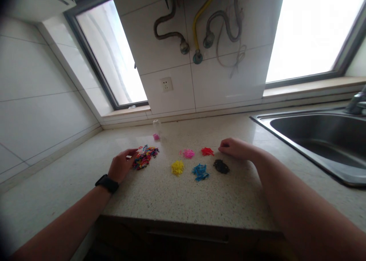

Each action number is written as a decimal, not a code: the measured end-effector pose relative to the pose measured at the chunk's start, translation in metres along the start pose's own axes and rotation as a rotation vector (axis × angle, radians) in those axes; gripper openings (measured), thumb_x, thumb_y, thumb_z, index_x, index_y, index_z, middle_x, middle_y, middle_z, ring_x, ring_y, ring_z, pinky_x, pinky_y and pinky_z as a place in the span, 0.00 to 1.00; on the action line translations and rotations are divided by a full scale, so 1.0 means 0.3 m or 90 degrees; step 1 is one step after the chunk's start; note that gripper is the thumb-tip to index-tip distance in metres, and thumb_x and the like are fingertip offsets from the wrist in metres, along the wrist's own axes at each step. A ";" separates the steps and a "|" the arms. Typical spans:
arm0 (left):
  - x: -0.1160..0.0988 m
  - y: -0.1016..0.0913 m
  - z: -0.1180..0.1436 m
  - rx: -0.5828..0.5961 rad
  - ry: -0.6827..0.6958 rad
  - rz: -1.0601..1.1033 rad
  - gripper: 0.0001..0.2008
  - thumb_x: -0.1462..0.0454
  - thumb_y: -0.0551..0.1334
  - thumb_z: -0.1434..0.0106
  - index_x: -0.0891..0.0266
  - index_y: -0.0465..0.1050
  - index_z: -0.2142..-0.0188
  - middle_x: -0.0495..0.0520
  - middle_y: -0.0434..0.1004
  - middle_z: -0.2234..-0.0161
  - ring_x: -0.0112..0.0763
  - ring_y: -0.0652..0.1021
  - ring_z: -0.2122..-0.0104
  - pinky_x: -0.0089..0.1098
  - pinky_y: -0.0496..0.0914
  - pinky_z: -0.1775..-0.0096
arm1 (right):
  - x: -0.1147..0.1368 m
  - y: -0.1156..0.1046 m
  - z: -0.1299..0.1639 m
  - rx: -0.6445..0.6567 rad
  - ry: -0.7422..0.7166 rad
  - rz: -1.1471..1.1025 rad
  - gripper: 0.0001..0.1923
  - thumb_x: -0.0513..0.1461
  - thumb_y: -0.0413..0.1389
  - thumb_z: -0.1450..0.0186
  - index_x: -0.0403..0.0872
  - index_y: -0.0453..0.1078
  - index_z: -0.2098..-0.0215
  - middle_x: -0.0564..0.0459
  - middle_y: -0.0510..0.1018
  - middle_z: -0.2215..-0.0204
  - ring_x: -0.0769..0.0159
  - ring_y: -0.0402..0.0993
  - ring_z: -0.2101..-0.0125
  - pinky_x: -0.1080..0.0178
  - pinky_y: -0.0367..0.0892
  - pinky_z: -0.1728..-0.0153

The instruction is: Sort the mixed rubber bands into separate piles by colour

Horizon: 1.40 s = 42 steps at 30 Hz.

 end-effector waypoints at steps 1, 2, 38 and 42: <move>0.003 0.001 0.001 -0.005 0.001 -0.004 0.16 0.55 0.57 0.33 0.58 0.78 0.53 0.56 0.83 0.59 0.38 0.81 0.62 0.37 0.74 0.57 | 0.004 -0.002 0.002 -0.002 0.001 0.001 0.21 0.53 0.53 0.38 0.45 0.75 0.67 0.50 0.78 0.73 0.63 0.70 0.72 0.63 0.60 0.72; 0.005 0.002 0.002 -0.009 0.002 -0.011 0.16 0.55 0.57 0.33 0.59 0.78 0.53 0.56 0.82 0.59 0.38 0.81 0.62 0.37 0.74 0.57 | 0.006 -0.004 0.003 -0.005 0.004 0.001 0.20 0.53 0.53 0.38 0.45 0.75 0.67 0.50 0.78 0.73 0.63 0.70 0.71 0.63 0.61 0.71; -0.831 0.287 0.010 0.202 -0.058 0.805 0.11 0.58 0.69 0.42 0.63 0.81 0.63 0.56 0.82 0.68 0.23 0.71 0.77 0.26 0.68 0.74 | -0.035 0.000 -0.019 0.057 0.029 -0.184 0.15 0.49 0.56 0.37 0.46 0.74 0.63 0.55 0.73 0.76 0.73 0.62 0.82 0.69 0.56 0.83; -0.840 0.281 0.013 0.220 -0.051 0.799 0.11 0.58 0.70 0.43 0.62 0.82 0.64 0.55 0.81 0.68 0.23 0.71 0.77 0.26 0.68 0.73 | -0.028 -0.002 -0.018 0.047 0.017 -0.152 0.14 0.48 0.56 0.36 0.46 0.74 0.63 0.55 0.73 0.75 0.74 0.62 0.81 0.69 0.57 0.82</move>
Point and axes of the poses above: each hand's wrist, its own z-axis away from the middle knuckle, its own y-axis out of the palm, x = y × z, the point moved 5 cm from there along -z, towards the middle knuckle
